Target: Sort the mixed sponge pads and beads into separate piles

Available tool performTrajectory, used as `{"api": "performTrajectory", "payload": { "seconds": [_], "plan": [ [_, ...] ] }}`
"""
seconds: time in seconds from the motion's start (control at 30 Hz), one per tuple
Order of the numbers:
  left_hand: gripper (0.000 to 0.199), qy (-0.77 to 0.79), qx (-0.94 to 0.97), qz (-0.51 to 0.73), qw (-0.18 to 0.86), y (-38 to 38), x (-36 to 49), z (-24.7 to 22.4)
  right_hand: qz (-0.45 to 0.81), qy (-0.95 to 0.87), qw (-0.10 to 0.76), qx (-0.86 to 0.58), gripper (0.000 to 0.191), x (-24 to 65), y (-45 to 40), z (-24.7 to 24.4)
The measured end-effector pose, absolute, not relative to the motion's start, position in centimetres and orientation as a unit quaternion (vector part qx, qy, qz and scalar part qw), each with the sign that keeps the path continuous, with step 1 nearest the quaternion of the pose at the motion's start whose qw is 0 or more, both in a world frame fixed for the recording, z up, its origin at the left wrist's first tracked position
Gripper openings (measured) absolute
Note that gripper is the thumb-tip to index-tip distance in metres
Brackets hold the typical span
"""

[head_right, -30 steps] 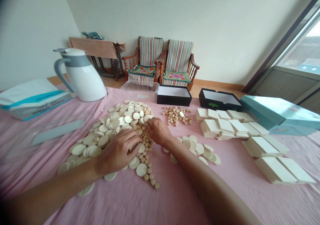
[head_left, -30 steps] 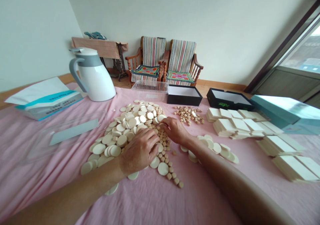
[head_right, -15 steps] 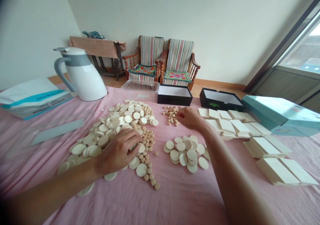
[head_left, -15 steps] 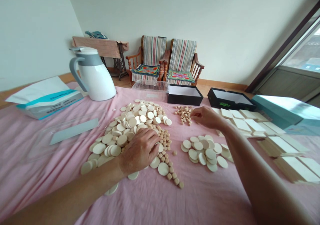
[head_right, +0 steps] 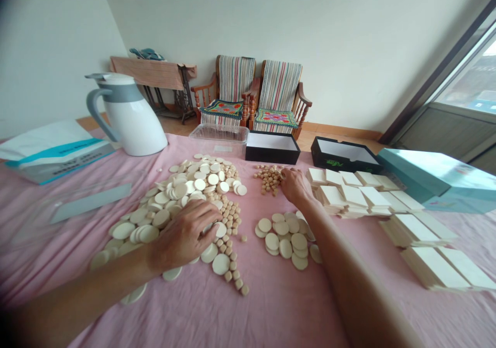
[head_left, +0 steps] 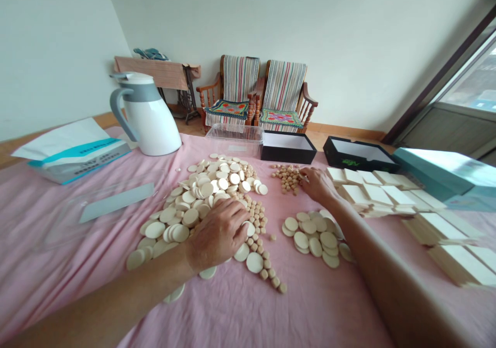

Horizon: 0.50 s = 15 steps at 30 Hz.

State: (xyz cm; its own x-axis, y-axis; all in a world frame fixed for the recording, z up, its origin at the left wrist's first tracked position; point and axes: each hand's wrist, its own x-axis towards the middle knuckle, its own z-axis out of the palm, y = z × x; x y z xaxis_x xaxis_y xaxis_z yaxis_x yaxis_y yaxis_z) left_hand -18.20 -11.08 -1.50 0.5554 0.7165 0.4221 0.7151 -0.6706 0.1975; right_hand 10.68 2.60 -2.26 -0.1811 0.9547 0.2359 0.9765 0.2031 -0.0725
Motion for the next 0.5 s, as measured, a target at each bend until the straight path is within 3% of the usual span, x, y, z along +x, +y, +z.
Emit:
{"api": "performTrajectory", "payload": {
  "seconds": [0.17,0.23,0.4,0.5],
  "plan": [
    [0.014,0.404,0.883,0.238,0.002,-11.1,-18.2,-1.5,-0.053,-0.736,0.176,-0.651,0.035,10.8,2.4,-0.8],
    [0.015,0.404,0.883,0.239,0.002,-11.1,-18.2,-1.5,-0.002,-0.752,0.173,-0.636,0.036,10.9,1.8,0.7],
    [0.015,0.405,0.881,0.244,0.002,-11.1,-18.3,-1.5,0.286,-0.841,-0.051,-0.456,0.025,11.7,-0.2,4.1],
    [0.015,0.404,0.882,0.242,0.002,-11.1,-18.2,-1.4,0.272,-0.843,-0.059,-0.461,0.020,11.2,-0.5,4.1]
  ]
}}
